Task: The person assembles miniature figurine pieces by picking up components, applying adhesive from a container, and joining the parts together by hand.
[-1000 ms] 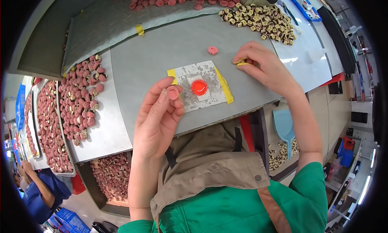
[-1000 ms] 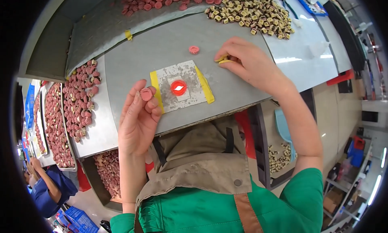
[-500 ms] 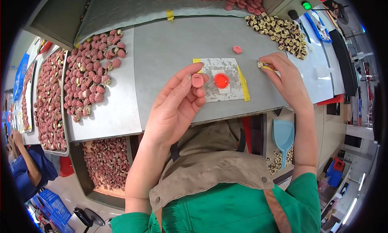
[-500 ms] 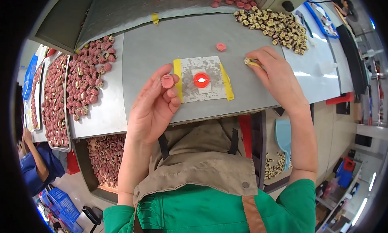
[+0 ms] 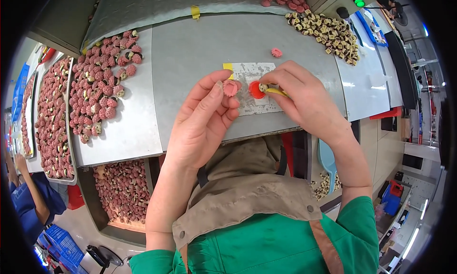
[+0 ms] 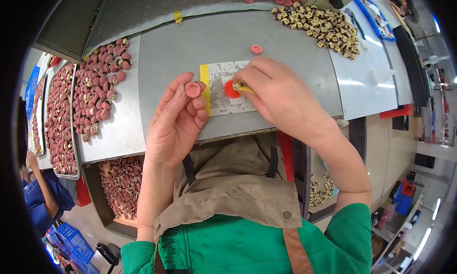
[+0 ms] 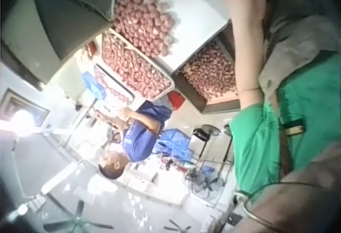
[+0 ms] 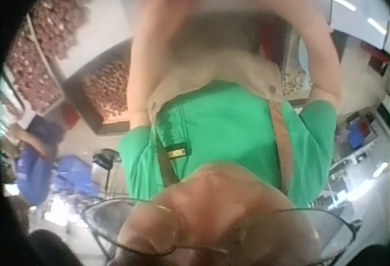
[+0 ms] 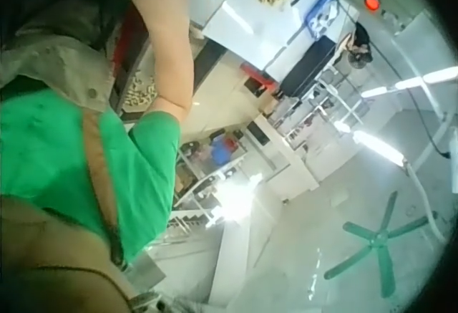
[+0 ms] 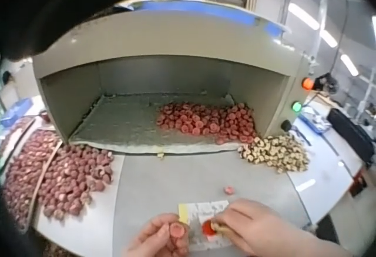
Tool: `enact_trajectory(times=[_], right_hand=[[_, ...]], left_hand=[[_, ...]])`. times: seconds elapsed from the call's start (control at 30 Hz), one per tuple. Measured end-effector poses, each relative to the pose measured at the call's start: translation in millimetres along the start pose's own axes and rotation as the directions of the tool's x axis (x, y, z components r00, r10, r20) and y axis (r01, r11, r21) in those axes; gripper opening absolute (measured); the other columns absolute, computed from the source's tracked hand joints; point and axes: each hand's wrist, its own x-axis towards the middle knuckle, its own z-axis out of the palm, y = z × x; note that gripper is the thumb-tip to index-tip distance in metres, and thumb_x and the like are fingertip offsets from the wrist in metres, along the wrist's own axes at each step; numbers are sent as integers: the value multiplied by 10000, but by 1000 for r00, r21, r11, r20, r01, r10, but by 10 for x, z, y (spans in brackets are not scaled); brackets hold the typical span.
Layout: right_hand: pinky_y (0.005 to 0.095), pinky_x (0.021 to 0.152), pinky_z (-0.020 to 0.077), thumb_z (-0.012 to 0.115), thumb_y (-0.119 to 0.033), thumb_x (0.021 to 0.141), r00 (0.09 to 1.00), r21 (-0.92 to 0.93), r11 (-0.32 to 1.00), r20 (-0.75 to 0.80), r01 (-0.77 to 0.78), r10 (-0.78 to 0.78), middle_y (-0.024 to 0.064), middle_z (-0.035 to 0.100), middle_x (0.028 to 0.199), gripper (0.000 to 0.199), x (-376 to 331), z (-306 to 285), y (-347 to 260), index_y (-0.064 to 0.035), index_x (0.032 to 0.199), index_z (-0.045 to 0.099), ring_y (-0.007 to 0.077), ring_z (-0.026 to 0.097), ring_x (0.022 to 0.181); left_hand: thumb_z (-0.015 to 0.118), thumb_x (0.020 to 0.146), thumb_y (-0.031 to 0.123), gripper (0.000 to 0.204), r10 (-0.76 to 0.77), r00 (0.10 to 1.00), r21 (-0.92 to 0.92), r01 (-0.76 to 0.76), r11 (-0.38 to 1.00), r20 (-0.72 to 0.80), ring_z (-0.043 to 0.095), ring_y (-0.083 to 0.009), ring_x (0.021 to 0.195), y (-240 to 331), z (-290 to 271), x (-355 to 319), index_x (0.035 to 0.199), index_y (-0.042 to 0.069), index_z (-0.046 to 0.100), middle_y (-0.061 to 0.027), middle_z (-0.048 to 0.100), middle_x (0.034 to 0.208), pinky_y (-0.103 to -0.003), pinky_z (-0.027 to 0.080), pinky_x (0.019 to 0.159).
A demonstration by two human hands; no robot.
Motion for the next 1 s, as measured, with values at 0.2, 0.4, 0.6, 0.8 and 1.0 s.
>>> enact_trajectory(times=[0.2,0.4,0.6,0.8,1.0], right_hand=[[384,721,480,643,34,729,998,-40,997,-23,58,-59,103,561,919,273,45,118,48,-36,990,606,306,574,837],[389,738,476,647,37,707,989,-22,990,59,136,-135,92,558,907,283,77,68,74,-37,977,605,301,577,857],[381,756,473,632,41,693,998,-225,973,-27,50,-57,92,550,901,291,19,98,-37,-51,966,589,293,575,861],[404,772,466,640,28,706,999,-262,964,34,36,-28,94,542,906,288,3,65,-112,-46,975,570,298,569,878],[396,775,473,655,14,729,998,-216,976,-60,3,-16,103,548,929,280,-8,151,-124,-43,990,571,308,570,881]], left_hand=[[523,971,158,324,4,999,57,-2,998,-33,578,-100,921,-5,30,8,1269,36,492,-43,588,1102,-248,477,838],[538,967,172,329,34,999,38,-35,999,5,571,-89,942,-30,-12,13,1263,31,511,-39,590,1114,-234,462,850],[547,962,165,335,22,1000,72,-23,997,10,583,-91,956,-42,-3,19,1267,30,516,-34,600,1118,-231,464,853],[562,954,149,337,58,996,135,-48,990,-75,587,-96,958,-53,83,-10,1267,33,518,-32,609,1108,-234,463,859],[560,956,151,334,36,999,127,-33,991,-22,586,-97,961,-46,63,-25,1263,28,519,-25,610,1100,-238,462,861]])
